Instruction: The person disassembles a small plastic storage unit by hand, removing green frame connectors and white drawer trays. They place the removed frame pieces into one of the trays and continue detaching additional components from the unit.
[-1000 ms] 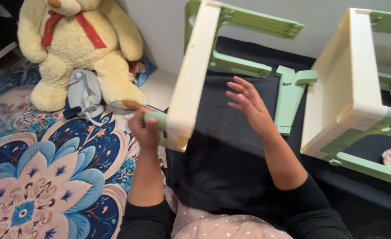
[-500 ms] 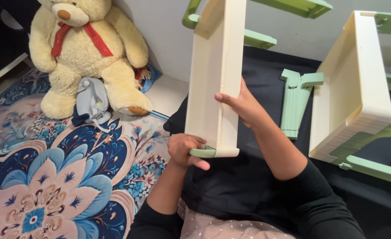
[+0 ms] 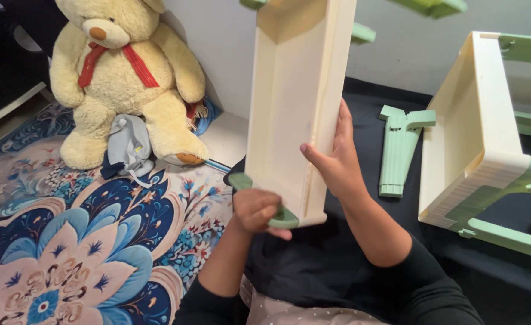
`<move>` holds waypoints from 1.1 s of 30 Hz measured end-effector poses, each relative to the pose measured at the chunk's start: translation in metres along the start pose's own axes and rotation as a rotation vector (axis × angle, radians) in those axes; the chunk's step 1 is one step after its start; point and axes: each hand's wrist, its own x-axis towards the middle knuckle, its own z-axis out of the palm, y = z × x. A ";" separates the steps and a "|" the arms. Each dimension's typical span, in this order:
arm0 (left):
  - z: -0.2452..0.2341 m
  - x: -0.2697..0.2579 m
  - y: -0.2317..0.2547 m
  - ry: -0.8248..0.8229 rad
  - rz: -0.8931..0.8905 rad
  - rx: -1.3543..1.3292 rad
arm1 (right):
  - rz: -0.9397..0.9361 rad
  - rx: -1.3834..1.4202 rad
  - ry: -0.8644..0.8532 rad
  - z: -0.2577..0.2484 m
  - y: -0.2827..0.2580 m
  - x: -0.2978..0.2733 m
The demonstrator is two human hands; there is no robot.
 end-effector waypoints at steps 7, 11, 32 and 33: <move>0.018 -0.034 -0.034 -0.247 -0.114 0.200 | -0.130 -0.281 0.113 -0.003 0.048 0.008; 0.034 -0.044 -0.043 -0.410 -0.194 0.258 | -0.283 -0.456 0.143 -0.013 0.088 0.005; 0.143 0.152 -0.041 0.339 -0.901 -0.362 | -0.517 -0.912 0.214 -0.038 0.192 -0.033; 0.150 0.151 -0.040 0.375 -0.813 -0.276 | -0.533 -1.062 0.193 -0.041 0.193 -0.032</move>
